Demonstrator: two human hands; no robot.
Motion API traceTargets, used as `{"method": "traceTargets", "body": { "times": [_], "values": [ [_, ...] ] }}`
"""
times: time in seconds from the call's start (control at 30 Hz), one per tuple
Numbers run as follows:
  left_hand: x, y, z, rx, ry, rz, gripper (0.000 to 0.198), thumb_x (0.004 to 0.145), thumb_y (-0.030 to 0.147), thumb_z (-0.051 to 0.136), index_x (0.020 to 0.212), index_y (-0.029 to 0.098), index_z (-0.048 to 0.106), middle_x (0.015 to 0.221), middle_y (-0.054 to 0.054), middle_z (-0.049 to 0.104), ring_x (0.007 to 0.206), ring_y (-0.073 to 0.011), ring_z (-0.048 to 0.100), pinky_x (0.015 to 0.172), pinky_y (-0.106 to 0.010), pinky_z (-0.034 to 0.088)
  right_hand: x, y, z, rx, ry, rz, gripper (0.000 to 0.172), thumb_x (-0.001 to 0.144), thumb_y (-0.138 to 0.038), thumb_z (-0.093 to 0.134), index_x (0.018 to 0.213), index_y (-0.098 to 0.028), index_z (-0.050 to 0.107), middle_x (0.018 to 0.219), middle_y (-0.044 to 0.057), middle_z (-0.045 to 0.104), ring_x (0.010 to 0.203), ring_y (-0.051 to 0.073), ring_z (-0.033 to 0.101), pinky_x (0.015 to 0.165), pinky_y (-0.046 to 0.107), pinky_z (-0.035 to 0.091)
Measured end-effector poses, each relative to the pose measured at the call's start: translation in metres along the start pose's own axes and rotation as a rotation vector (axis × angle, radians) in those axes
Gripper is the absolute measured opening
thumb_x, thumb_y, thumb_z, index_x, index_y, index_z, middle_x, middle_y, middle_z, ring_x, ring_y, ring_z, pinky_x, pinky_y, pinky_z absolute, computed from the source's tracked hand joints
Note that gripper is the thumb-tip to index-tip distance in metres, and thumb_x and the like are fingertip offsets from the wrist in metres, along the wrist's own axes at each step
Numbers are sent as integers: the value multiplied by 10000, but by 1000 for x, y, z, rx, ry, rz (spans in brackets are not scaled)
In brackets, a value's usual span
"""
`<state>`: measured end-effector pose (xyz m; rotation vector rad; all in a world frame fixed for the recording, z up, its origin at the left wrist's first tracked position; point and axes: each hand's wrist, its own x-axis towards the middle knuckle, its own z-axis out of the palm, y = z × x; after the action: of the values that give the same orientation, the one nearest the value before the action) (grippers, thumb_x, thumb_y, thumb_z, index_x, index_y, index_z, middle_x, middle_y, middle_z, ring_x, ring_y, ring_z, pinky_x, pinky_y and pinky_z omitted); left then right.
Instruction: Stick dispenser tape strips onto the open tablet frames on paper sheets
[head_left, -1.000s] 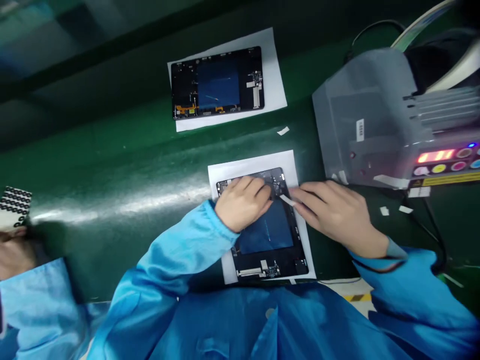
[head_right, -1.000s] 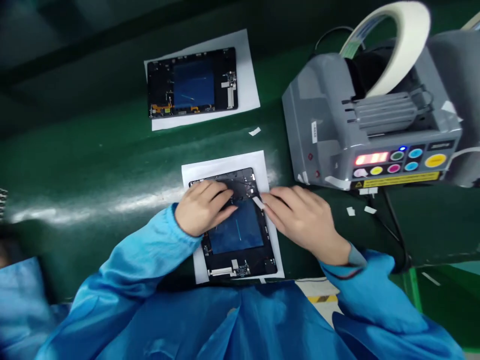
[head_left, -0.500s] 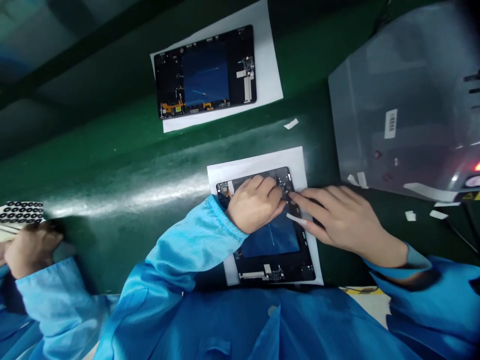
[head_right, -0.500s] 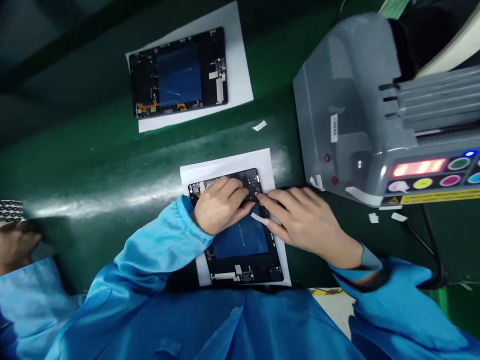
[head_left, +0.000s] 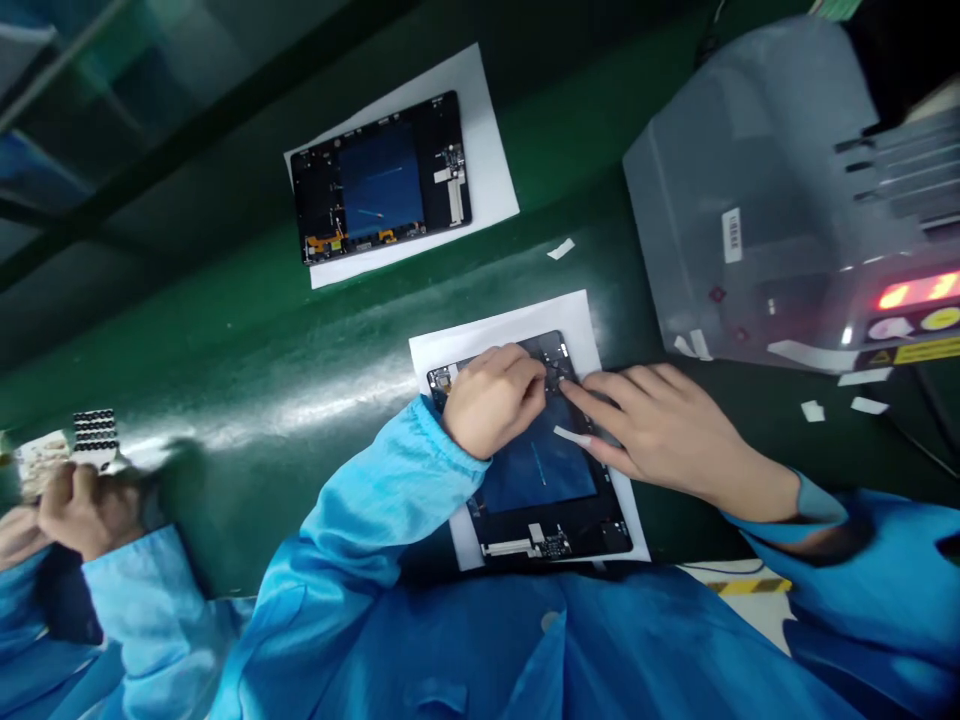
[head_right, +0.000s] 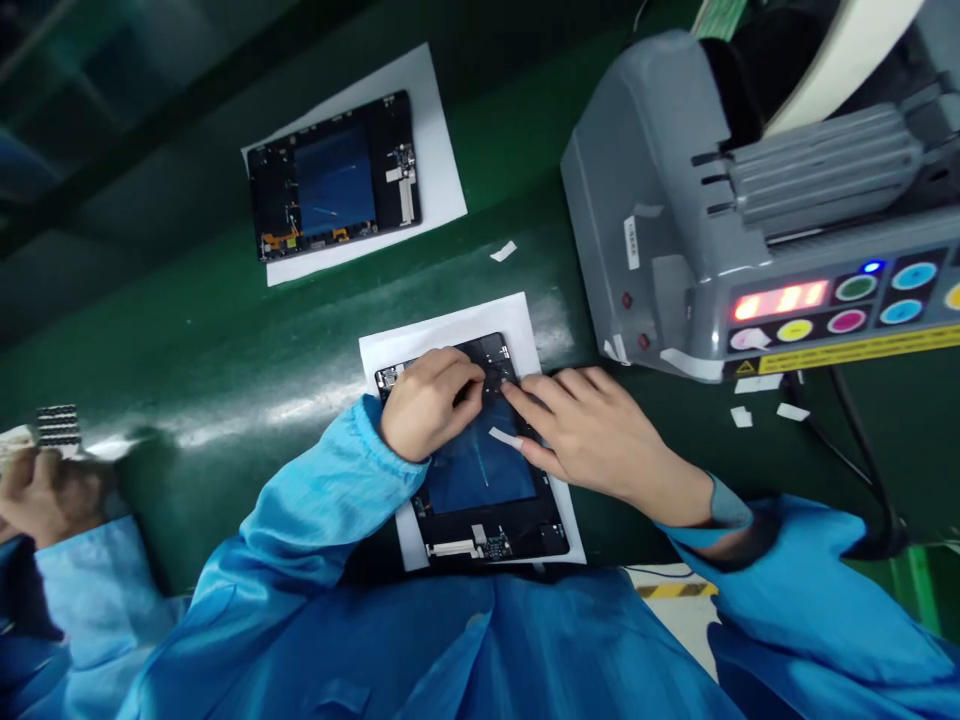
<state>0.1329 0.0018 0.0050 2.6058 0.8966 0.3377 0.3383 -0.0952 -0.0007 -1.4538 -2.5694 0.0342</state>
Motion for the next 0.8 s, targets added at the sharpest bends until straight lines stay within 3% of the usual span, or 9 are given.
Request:
{"method": "traceTargets", "body": {
  "times": [0.1, 0.4, 0.63, 0.8],
  "values": [
    [4, 4, -4, -15, 23, -13, 137, 950, 187, 569, 890, 167, 691, 893, -33, 699, 808, -171, 669, 732, -273, 525, 1, -2, 2, -12, 3, -7, 475, 988, -426, 492, 1308, -94, 606, 1084, 105, 675, 876, 231, 503, 778, 380, 321],
    [-8, 24, 12, 345, 235, 207, 179, 983, 113, 520, 879, 134, 664, 729, -27, 660, 621, -172, 574, 582, -312, 385, 6, 7, -2, 169, 173, -25, 345, 980, -311, 486, 1143, -73, 674, 1044, 109, 693, 876, 209, 534, 785, 338, 416],
    [-9, 28, 7, 387, 190, 248, 196, 981, 87, 460, 973, 86, 657, 744, -41, 645, 623, -165, 548, 570, -323, 355, 10, 13, 1, 167, 109, 31, 391, 990, -317, 481, 1277, -89, 618, 1036, 92, 669, 874, 214, 554, 775, 351, 401],
    [-11, 26, 7, 395, 132, 262, 229, 991, 86, 429, 980, 91, 658, 781, -49, 650, 645, -157, 559, 581, -321, 396, 14, 13, 1, 168, 65, 27, 382, 995, -311, 460, 1285, -120, 617, 1009, 71, 658, 848, 214, 535, 757, 359, 372]
  ]
}}
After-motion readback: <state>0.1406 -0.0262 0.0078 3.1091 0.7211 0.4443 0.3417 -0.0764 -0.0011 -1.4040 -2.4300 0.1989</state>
